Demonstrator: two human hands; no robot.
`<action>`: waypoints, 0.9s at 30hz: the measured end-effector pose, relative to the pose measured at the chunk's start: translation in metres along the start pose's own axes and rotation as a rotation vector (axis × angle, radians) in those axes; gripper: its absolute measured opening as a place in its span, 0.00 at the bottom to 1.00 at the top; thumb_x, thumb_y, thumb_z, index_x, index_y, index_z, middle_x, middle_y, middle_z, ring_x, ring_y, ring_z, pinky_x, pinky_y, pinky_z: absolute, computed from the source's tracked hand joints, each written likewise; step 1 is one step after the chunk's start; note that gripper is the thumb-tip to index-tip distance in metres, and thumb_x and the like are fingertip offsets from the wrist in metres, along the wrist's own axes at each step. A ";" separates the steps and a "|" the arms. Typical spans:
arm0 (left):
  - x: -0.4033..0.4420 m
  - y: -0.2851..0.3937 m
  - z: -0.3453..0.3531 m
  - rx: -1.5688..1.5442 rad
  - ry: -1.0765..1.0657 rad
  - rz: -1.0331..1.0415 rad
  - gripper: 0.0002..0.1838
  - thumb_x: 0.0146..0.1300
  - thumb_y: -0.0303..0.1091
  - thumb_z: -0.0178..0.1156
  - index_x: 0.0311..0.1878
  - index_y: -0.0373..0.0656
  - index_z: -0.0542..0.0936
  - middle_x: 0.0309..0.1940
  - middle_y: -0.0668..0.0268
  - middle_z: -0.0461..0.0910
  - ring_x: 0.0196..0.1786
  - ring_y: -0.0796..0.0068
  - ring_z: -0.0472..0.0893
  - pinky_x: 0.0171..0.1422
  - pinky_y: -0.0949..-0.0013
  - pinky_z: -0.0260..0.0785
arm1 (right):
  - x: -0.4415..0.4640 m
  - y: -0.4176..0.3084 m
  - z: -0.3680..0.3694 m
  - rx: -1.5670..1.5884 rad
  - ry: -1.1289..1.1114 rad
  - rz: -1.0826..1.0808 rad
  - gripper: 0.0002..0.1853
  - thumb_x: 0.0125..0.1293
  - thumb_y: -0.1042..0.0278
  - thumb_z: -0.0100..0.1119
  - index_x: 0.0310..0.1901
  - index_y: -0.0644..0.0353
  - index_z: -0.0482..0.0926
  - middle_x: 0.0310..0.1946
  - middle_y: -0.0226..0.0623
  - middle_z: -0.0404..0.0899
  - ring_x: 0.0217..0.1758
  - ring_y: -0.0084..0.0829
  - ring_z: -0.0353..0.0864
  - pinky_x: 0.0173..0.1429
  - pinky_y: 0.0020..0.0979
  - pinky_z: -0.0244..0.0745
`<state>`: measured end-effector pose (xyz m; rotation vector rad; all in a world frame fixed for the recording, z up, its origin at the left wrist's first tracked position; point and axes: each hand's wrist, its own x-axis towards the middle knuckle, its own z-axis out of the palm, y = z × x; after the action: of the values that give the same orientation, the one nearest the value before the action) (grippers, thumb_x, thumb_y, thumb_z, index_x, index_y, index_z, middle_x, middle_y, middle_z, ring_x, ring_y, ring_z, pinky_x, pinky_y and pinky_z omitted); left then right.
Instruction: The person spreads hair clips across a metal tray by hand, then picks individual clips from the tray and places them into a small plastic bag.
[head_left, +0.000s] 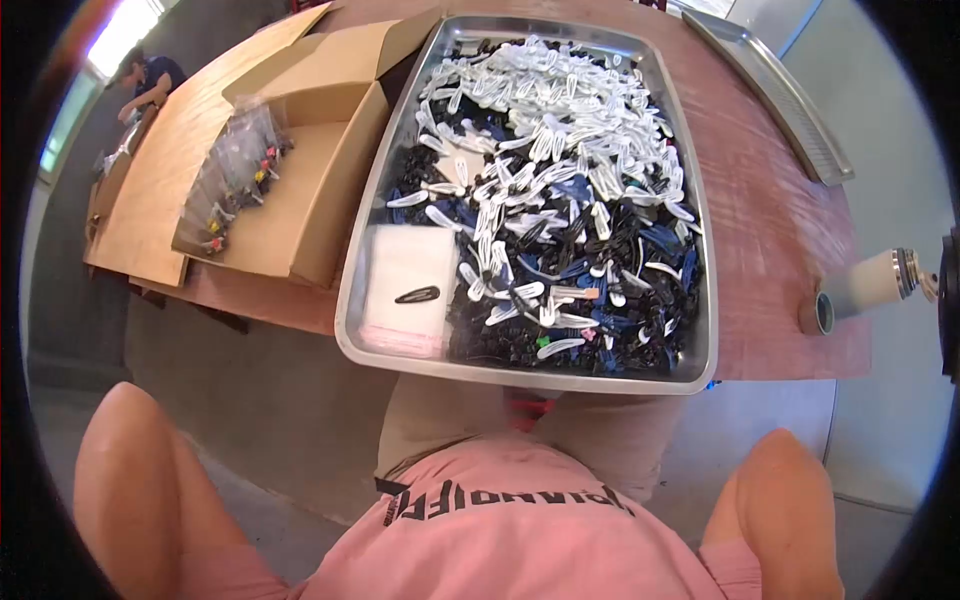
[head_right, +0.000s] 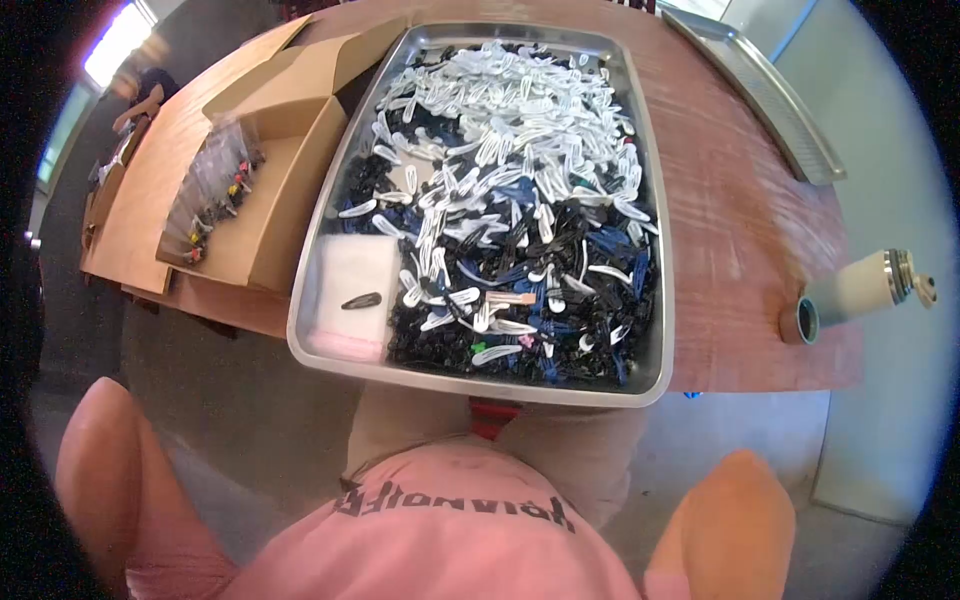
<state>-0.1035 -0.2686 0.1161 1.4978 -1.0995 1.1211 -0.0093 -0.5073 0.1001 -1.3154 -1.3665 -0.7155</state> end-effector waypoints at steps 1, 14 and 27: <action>0.002 -0.001 0.000 -0.009 0.004 0.020 0.17 0.74 0.40 0.52 0.61 0.49 0.79 0.59 0.74 0.80 0.66 0.80 0.71 0.77 0.69 0.56 | 0.001 0.000 0.000 0.000 0.005 -0.014 0.10 0.68 0.70 0.58 0.45 0.69 0.80 0.42 0.43 0.80 0.43 0.32 0.81 0.47 0.32 0.77; 0.027 0.029 -0.011 0.007 0.170 0.141 0.17 0.74 0.41 0.52 0.61 0.50 0.79 0.59 0.75 0.80 0.67 0.81 0.71 0.78 0.70 0.55 | 0.005 -0.014 -0.014 -0.028 0.224 -0.108 0.13 0.70 0.67 0.55 0.48 0.69 0.79 0.46 0.45 0.80 0.46 0.37 0.80 0.51 0.35 0.77; -0.029 -0.071 -0.008 0.469 0.190 -0.748 0.07 0.67 0.21 0.58 0.46 0.36 0.81 0.44 0.62 0.84 0.46 0.77 0.82 0.50 0.74 0.72 | -0.005 0.064 0.016 -0.234 -0.083 0.756 0.12 0.67 0.70 0.59 0.49 0.63 0.82 0.37 0.37 0.83 0.38 0.29 0.82 0.46 0.28 0.76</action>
<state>-0.0407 -0.2460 0.0778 1.8842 -0.0876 0.9718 0.0462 -0.4800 0.0762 -1.9023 -0.7509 -0.2989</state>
